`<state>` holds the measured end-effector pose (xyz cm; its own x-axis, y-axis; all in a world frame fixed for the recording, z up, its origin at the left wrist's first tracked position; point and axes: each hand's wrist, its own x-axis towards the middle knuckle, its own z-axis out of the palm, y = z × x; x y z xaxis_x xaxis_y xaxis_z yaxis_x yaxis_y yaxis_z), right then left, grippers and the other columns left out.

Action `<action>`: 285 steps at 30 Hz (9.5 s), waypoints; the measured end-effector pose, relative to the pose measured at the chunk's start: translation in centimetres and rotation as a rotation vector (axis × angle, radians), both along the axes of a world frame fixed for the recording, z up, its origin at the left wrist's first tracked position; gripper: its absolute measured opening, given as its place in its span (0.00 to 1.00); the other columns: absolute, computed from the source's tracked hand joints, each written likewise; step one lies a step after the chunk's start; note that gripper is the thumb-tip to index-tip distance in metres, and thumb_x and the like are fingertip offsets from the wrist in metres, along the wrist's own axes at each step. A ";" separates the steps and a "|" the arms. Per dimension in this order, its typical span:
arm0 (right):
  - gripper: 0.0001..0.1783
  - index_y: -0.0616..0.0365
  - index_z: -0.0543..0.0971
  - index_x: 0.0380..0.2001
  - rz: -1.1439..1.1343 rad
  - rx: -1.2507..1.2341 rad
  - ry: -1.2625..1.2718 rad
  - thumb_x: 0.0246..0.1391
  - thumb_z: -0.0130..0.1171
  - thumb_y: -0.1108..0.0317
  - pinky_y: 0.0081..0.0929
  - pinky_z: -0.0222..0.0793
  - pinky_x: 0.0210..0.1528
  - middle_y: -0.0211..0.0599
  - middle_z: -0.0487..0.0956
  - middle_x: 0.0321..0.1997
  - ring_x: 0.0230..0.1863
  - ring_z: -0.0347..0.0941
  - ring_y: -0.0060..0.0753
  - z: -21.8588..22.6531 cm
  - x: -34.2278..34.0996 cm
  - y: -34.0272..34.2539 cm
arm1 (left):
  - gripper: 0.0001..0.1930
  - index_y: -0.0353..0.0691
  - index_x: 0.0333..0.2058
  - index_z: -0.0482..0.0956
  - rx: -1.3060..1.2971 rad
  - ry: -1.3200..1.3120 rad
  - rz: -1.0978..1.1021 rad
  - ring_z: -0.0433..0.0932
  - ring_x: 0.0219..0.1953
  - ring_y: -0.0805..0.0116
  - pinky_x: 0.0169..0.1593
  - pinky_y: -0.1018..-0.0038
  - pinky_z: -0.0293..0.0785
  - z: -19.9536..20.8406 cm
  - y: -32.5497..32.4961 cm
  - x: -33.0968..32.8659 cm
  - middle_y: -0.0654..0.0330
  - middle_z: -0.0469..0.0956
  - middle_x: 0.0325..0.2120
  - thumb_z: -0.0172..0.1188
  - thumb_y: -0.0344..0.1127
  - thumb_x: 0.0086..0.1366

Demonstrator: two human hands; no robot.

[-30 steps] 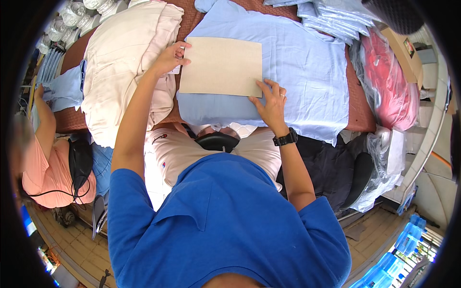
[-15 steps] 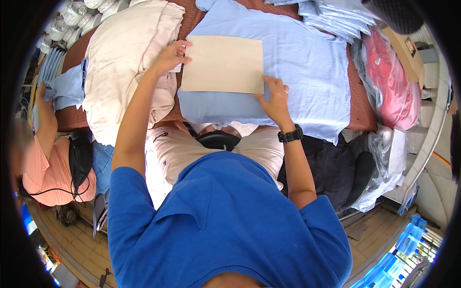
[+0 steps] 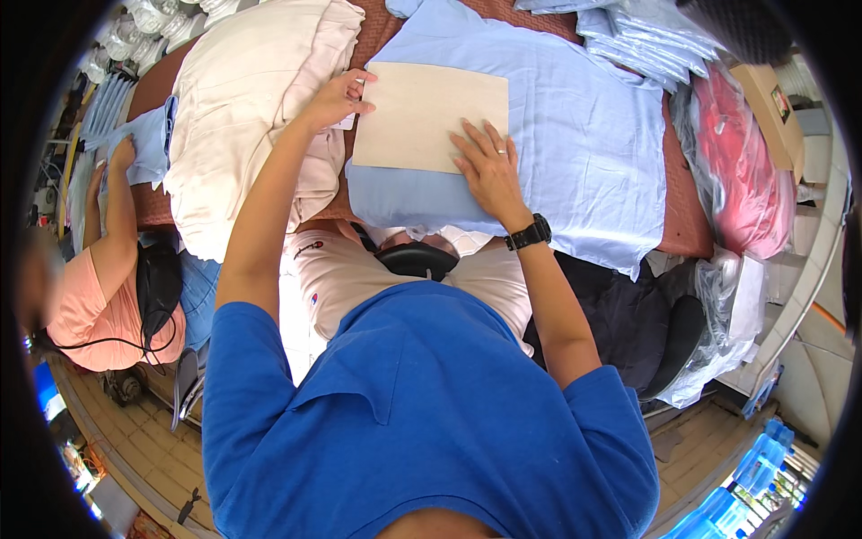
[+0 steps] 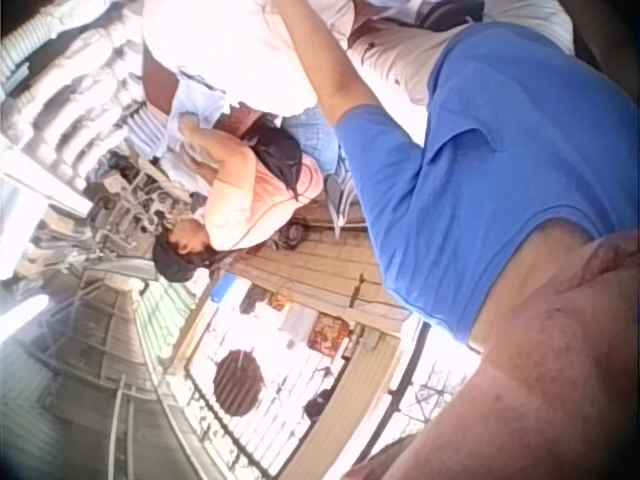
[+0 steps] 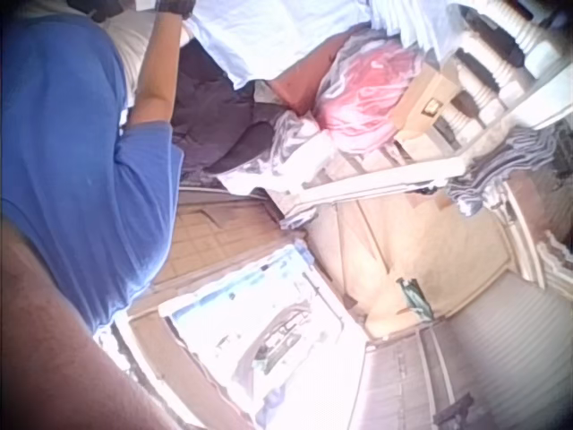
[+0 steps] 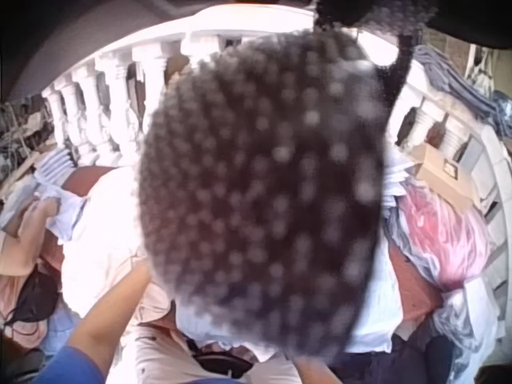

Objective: The person places a folded blue shirt into a plastic bag, seals the bag by hand using an adhesive strip, and then takes another blue shirt from a stack to flatten it out on the table.

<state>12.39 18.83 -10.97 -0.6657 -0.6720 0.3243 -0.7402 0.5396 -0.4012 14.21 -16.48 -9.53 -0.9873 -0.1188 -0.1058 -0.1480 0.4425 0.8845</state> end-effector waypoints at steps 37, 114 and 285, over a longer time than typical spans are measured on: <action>0.27 0.34 0.82 0.56 0.120 0.132 -0.167 0.53 0.62 0.73 0.52 0.57 0.65 0.22 0.70 0.69 0.67 0.60 0.46 1.9 -3.1 1.2 | 0.25 0.48 0.53 0.78 -0.804 0.459 -0.056 0.67 0.56 0.55 0.61 0.64 0.66 2.2 5.9 0.9 0.59 0.73 0.52 0.71 0.28 0.54; 0.30 0.63 0.72 0.55 -0.486 -0.649 -1.777 0.47 0.68 0.83 0.34 0.79 0.48 0.40 0.79 0.51 0.49 0.78 0.38 -13.4 9.9 1.2 | 0.31 0.55 0.56 0.78 -0.490 0.214 -0.423 0.67 0.56 0.55 0.63 0.63 0.68 0.6 7.7 2.4 0.63 0.68 0.56 0.73 0.27 0.51; 0.25 0.54 0.76 0.57 -0.699 0.116 0.465 0.59 0.62 0.56 0.53 0.60 0.61 0.50 0.70 0.61 0.60 0.63 0.56 1.4 -13.1 22.9 | 0.13 0.33 0.39 0.78 -0.361 0.302 -0.097 0.73 0.39 0.58 0.47 0.68 0.70 -0.3 6.2 0.8 0.55 0.76 0.36 0.69 0.34 0.60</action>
<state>-0.73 41.73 -9.57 -0.7562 -0.2010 0.6227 -0.2967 0.9535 -0.0526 15.04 -10.25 -9.87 -0.9759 -0.0008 0.2182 0.1490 0.7281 0.6690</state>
